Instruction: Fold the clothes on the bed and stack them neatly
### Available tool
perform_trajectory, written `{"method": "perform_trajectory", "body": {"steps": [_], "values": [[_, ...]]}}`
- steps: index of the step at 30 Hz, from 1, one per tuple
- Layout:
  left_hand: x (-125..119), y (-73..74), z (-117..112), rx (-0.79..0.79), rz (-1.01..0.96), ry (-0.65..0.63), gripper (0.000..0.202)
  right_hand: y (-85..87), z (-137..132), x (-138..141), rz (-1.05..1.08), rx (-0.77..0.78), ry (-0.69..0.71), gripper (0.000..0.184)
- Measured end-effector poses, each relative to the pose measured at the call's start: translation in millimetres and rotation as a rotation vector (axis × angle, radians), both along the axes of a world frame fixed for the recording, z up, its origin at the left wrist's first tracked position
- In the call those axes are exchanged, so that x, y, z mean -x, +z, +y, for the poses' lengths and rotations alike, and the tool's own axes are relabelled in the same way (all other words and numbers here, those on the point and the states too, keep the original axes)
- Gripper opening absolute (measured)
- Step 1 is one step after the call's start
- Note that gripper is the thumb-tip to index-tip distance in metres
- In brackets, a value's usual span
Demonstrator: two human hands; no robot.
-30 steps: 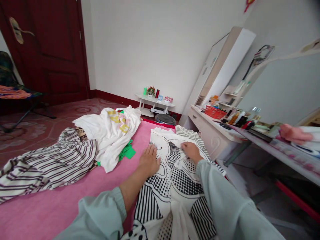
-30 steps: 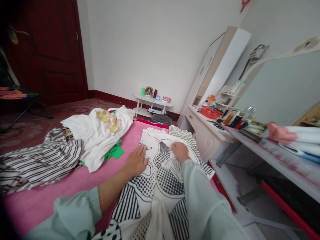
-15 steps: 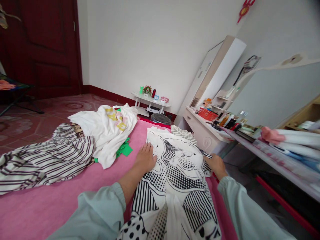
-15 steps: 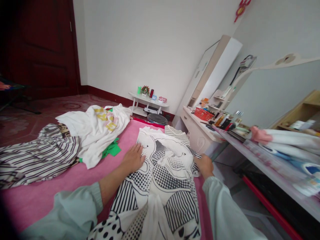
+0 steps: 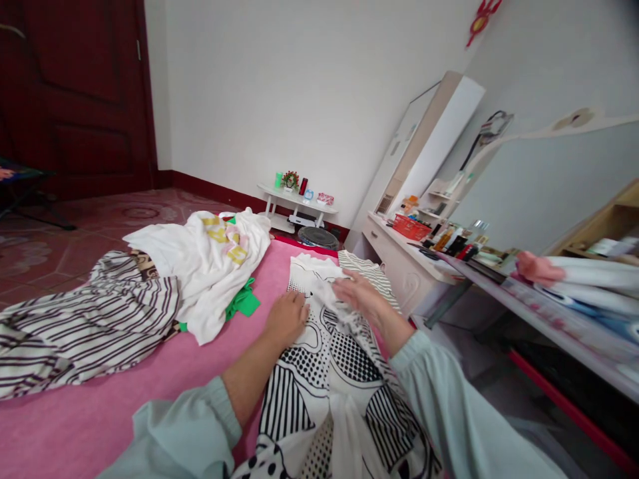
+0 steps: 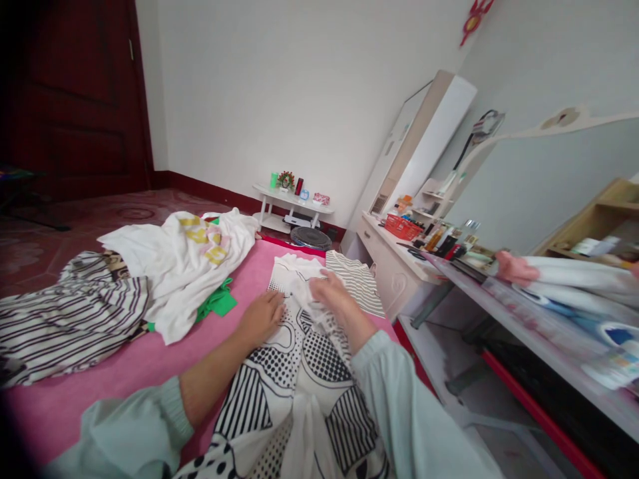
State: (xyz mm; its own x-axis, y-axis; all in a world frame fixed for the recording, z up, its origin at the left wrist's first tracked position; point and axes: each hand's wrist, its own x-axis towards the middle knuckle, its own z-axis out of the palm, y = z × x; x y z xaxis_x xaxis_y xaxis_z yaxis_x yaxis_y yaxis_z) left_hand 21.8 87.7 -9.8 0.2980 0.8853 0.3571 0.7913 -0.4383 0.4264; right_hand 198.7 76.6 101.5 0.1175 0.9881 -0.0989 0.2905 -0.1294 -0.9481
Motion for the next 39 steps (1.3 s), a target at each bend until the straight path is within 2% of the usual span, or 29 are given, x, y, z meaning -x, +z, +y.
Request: {"method": "perform_trajectory", "body": {"steps": [2,4,6,7,9,12,15,17,20,22,25,29,33,36,39], "values": [[2.4,1.9,1.4,-0.013,-0.093,-0.018,0.044,-34.9,-16.2,27.9,0.002,0.002,0.262,0.061],[4.3,1.8,3.2,-0.03,-0.156,-0.032,0.045,-62.6,-32.1,45.1,-0.11,-0.194,0.494,0.062],[5.5,0.4,4.8,-0.045,-0.177,-0.049,0.045,-74.9,-45.6,50.1,-0.22,-0.348,0.637,0.05],[5.9,-0.3,5.3,-0.053,-0.179,-0.058,0.044,-75.2,-51.6,47.7,-0.26,-0.387,0.656,0.042],[6.1,-1.2,5.6,-0.062,-0.176,-0.074,0.042,-68.4,-63.2,33.2,-0.314,-0.386,0.567,0.029],[5.8,-1.0,4.8,-0.065,-0.168,-0.085,0.045,-53.3,-85.6,-6.3,-0.488,-0.327,0.276,0.023],[5.7,0.9,3.1,-0.061,-0.154,-0.094,0.054,-45.8,-118.0,-48.1,-0.816,-0.226,0.067,0.036],[5.7,2.9,1.6,-0.063,-0.139,-0.111,0.059,-47.6,-141.9,-66.6,-0.974,-0.099,0.025,0.041],[4.4,6.3,-1.7,-0.086,-0.11,-0.136,0.057,-56.4,-170.0,-76.5,-1.055,0.05,0.02,0.028],[1.2,9.0,-4.3,-0.094,-0.109,-0.131,0.05,-61.5,-178.5,-75.8,-1.055,0.068,0.007,0.017],[-9.9,14.3,-5.2,-0.075,-0.13,-0.107,0.031,-61.5,-175.5,-74.1,-1.033,0.01,0.021,0.011],[-32.1,26.4,8.1,0.025,-0.256,-0.022,0.012,-47.6,-159.2,-71.7,-0.98,-0.115,0.056,0.013],[-40.6,39.4,32.5,0.003,-0.417,0.072,0.022,-35.6,-153.7,-55.5,-0.83,-0.173,0.088,0.014],[-32.4,34.6,43.6,-0.077,-0.694,0.204,0.02,-37.3,-151.7,-41.9,-0.694,-0.12,0.223,0.013],[-22.9,16.7,46.0,-0.001,-0.881,0.279,0.014,-44.8,-127.2,-44.6,-0.591,-0.043,0.306,0.018]]}}
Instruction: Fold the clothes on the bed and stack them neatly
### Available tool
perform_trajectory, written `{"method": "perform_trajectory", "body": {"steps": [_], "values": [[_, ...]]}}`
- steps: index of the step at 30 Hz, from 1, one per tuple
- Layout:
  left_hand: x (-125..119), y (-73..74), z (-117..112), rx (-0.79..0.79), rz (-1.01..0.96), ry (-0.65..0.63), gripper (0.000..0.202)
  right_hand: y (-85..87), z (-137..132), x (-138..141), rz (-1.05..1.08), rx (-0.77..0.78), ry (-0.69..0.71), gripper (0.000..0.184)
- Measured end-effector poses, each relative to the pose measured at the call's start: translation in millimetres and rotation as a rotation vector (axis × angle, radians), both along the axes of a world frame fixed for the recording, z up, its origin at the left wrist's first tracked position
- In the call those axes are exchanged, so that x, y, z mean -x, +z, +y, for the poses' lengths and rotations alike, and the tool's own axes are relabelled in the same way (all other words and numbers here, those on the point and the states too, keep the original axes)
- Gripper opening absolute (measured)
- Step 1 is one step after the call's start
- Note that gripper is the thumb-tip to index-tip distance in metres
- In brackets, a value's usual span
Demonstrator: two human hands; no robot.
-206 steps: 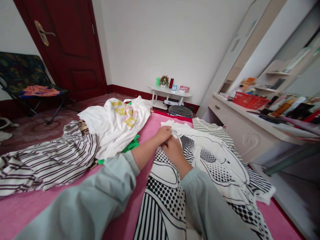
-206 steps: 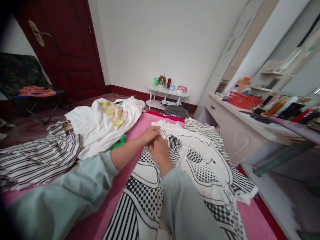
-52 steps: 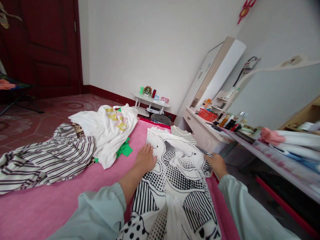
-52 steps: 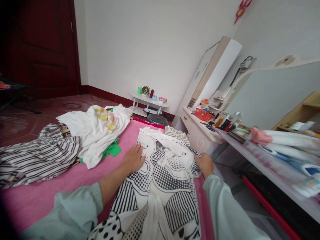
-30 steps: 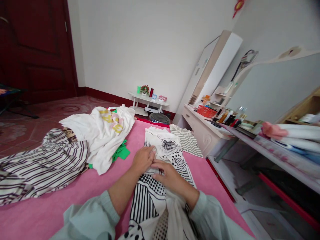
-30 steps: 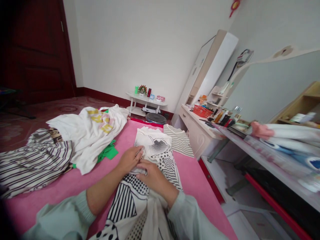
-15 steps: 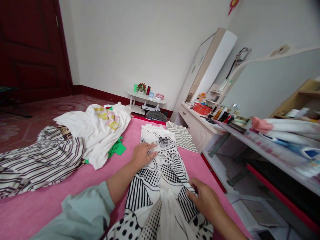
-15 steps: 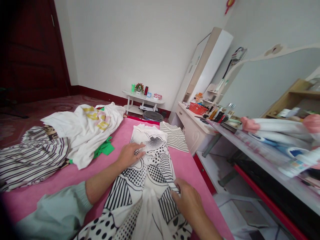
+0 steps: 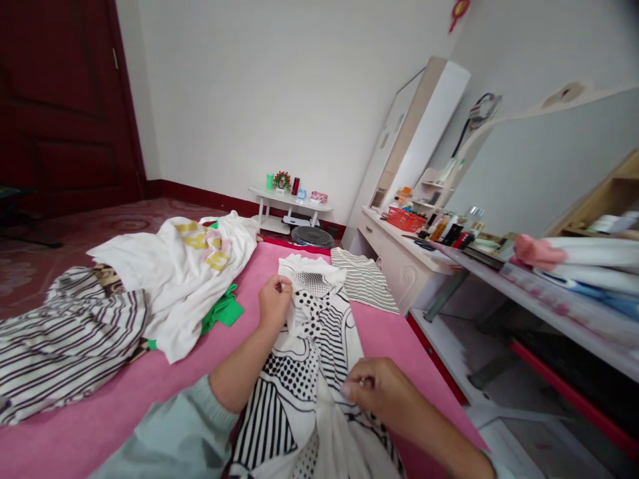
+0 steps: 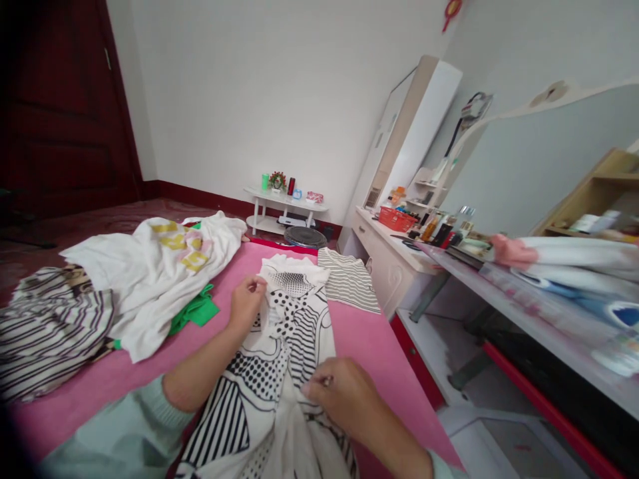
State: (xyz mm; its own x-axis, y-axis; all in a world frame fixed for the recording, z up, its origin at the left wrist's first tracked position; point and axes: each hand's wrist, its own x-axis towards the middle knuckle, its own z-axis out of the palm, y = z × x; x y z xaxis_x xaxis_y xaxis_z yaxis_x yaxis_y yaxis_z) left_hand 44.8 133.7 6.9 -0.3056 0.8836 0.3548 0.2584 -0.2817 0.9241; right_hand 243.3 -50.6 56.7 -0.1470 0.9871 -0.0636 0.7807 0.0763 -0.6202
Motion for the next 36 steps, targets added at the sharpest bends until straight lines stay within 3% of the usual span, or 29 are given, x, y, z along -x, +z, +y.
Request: {"method": "perform_trajectory", "body": {"steps": [4,7,10,14,19,23,28,32,36], "values": [[0.4,-15.9,-1.7,0.097,-0.032,-0.026,0.016,-7.0,83.6,-31.2,0.202,-0.109,-0.096,0.023],[-4.6,-14.7,-4.2,0.077,0.016,-0.068,0.028,-9.8,158.5,-55.2,0.252,-0.238,-0.309,0.019],[-7.2,-11.4,-7.0,0.053,0.0,-0.187,0.036,-14.7,216.7,-70.2,0.144,-0.27,-0.425,0.037],[-4.8,-8.3,-9.7,0.082,-0.123,-0.225,0.03,-22.3,261.3,-81.2,-0.104,-0.339,-0.352,0.048],[-3.4,-0.2,-14.9,-0.031,-0.171,-0.15,0.025,-20.7,283.7,-77.4,-0.129,-0.362,-0.234,0.046],[-8.0,5.9,-21.9,-0.18,-0.068,-0.254,0.021,-17.0,290.5,-62.5,-0.113,-0.33,-0.163,0.048],[-12.8,7.3,-31.5,-0.39,0.115,-0.417,0.023,-17.3,296.0,-56.1,-0.37,-0.346,0.019,0.04],[-15.4,3.5,-32.7,-0.437,0.196,-0.454,0.03,-17.2,296.5,-71.7,-0.493,-0.253,-0.151,0.015],[-13.8,-0.1,-22.6,-0.373,0.086,-0.286,0.03,-17.7,292.5,-85.8,-0.526,-0.256,-0.327,0.017]]}}
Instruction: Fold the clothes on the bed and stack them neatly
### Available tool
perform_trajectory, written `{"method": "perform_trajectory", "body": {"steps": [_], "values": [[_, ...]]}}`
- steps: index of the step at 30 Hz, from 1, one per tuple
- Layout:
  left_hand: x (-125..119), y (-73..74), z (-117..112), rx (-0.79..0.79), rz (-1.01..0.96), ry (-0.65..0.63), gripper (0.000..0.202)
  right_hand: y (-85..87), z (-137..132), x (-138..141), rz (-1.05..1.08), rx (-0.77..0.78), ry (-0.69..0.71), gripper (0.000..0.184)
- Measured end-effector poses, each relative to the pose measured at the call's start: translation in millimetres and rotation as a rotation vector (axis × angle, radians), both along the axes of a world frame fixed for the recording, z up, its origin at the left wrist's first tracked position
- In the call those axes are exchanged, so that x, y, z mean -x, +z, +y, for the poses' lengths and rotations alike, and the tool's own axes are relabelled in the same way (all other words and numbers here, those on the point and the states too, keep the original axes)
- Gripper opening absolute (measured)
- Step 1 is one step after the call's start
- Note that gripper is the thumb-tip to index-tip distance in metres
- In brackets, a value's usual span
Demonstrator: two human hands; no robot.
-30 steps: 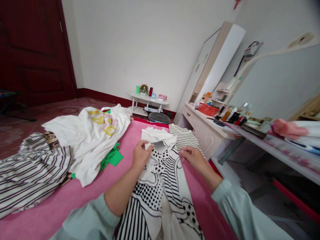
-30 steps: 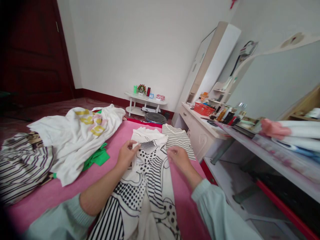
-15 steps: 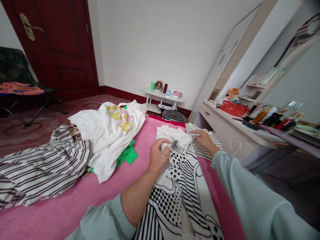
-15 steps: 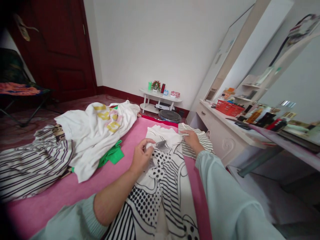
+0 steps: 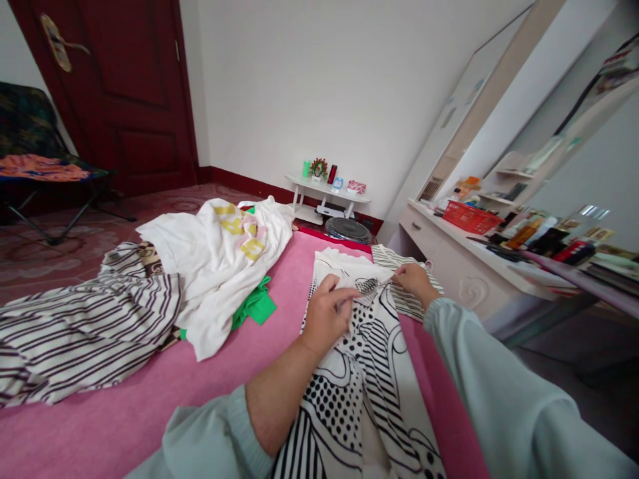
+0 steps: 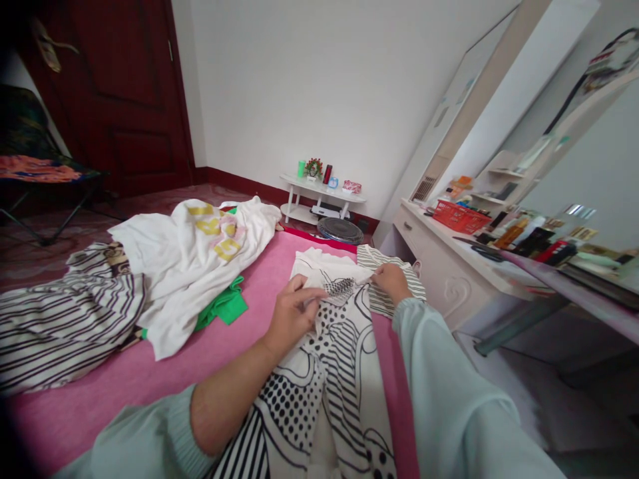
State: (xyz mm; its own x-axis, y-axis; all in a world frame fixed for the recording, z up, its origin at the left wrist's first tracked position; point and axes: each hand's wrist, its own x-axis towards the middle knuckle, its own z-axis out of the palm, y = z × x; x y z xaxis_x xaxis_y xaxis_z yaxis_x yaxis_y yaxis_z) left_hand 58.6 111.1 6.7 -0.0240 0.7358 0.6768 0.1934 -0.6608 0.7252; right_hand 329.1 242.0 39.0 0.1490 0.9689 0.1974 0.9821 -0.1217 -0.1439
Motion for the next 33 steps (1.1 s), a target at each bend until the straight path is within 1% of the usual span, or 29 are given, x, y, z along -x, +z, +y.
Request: {"method": "perform_trajectory", "body": {"steps": [2,5,7,9,11,12,14,16,17,18,21,23,26,29,33], "values": [[3.5,-2.5,7.6,0.104,-0.042,0.125,0.03,-1.4,-3.8,0.6,-0.008,-0.022,-0.082,0.02],[9.2,-8.5,17.7,0.258,0.02,0.263,0.034,-4.3,-10.4,8.1,-0.014,-0.046,-0.192,0.024],[11.2,-12.6,21.5,0.313,0.089,0.295,0.038,-5.5,-14.2,13.1,0.006,-0.049,-0.214,0.023],[11.2,-14.8,22.3,0.331,0.14,0.292,0.041,-5.0,-16.3,16.4,0.047,-0.066,-0.212,0.023],[9.9,-14.3,20.4,0.315,0.166,0.263,0.044,-2.8,-15.9,18.5,0.09,-0.12,-0.168,0.025],[9.2,-13.2,18.7,0.297,0.173,0.244,0.046,-1.4,-14.8,19.3,0.111,-0.153,-0.118,0.027],[7.9,-10.1,14.3,0.237,0.191,0.197,0.049,1.1,-11.0,20.3,0.163,-0.177,0.048,0.028],[6.9,-6.8,9.3,0.134,0.213,0.14,0.047,2.3,-6.9,19.8,0.209,-0.119,0.22,0.025],[6.4,-5.4,6.7,0.066,0.227,0.103,0.045,2.3,-5.5,18.6,0.209,-0.074,0.266,0.023],[5.8,-4.2,4.2,-0.009,0.242,0.057,0.043,2.0,-4.7,16.9,0.189,-0.034,0.281,0.022],[4.0,-1.3,-2.9,-0.196,0.303,-0.071,0.038,0.5,-6.7,9.6,0.072,0.015,0.223,0.02],[2.9,0.3,-6.7,-0.255,0.35,-0.123,0.036,0.1,-10.5,5.3,0.012,0.031,0.198,0.019],[2.1,2.2,-10.2,-0.278,0.4,-0.158,0.034,1.0,-16.9,3.5,-0.043,0.031,0.17,0.022],[2.2,2.6,-11.0,-0.282,0.414,-0.165,0.035,2.7,-23.0,7.6,-0.079,0.005,0.128,0.025],[2.4,1.2,-10.7,-0.286,0.391,-0.157,0.035,5.8,-30.1,15.4,-0.124,0.011,0.078,0.021]]}}
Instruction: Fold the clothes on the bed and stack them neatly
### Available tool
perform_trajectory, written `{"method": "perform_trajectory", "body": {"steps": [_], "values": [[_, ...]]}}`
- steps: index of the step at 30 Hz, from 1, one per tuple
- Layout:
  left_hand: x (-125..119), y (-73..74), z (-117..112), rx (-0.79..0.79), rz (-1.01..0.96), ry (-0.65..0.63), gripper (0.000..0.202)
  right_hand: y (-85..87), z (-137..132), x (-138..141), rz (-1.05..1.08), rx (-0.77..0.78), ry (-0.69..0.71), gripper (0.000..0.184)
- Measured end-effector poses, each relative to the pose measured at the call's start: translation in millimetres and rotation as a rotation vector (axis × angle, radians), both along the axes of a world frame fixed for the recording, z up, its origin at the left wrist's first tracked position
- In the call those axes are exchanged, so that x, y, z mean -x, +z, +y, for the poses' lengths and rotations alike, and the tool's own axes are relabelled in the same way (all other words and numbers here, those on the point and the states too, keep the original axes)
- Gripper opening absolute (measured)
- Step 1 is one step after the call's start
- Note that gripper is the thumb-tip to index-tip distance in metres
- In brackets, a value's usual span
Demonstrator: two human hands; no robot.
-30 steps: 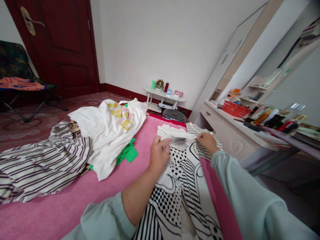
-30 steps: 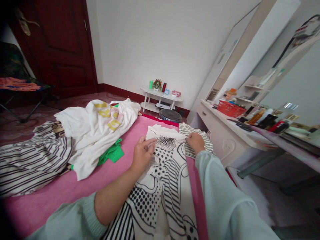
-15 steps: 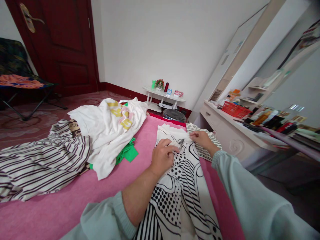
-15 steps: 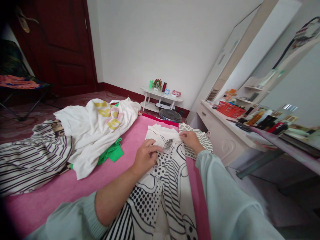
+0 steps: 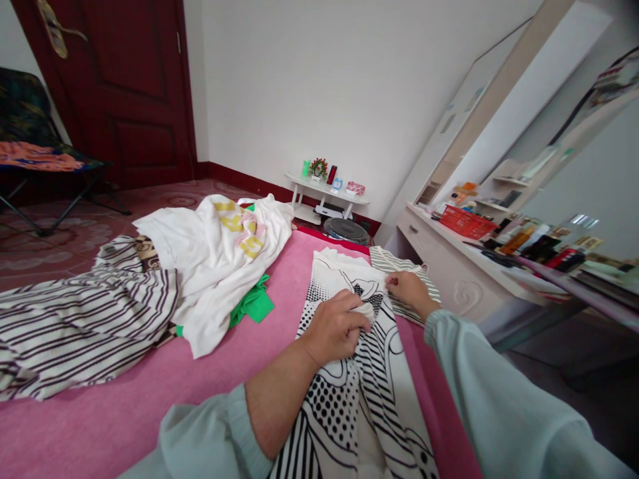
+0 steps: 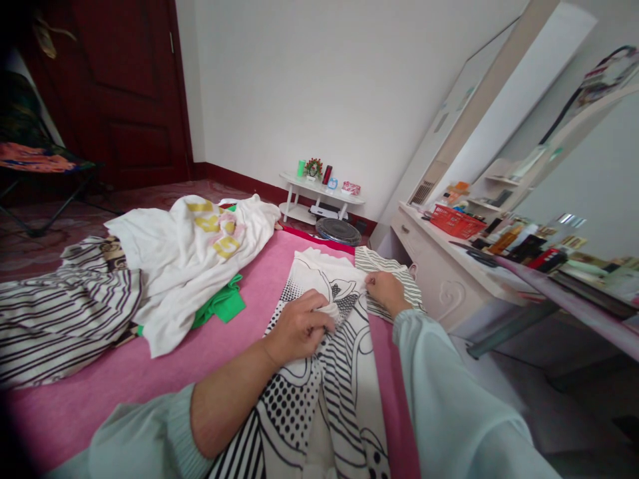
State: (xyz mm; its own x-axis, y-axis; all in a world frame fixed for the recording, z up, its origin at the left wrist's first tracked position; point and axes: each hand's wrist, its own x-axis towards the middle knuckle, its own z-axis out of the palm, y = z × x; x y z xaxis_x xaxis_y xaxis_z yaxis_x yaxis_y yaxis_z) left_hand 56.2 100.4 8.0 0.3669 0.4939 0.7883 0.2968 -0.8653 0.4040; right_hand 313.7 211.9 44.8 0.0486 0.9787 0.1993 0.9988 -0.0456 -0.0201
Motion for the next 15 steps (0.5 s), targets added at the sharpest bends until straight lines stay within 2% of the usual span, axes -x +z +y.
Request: {"method": "perform_trajectory", "body": {"steps": [3,6,11,15], "values": [[-0.7,-0.7,-1.2,0.008,-0.03,0.041,0.034,4.8,-1.0,3.8,0.061,-0.111,-0.135,0.023],[-1.4,-0.3,-2.1,0.078,-0.078,0.176,0.033,8.8,4.2,8.9,0.235,-0.239,-0.225,0.026],[3.1,-0.9,5.3,0.377,-0.126,0.519,0.032,0.3,19.5,25.1,0.73,-0.254,-0.138,0.035],[8.4,-1.0,11.2,0.583,-0.045,0.705,0.034,-11.3,22.8,30.4,0.802,-0.278,-0.096,0.043]]}}
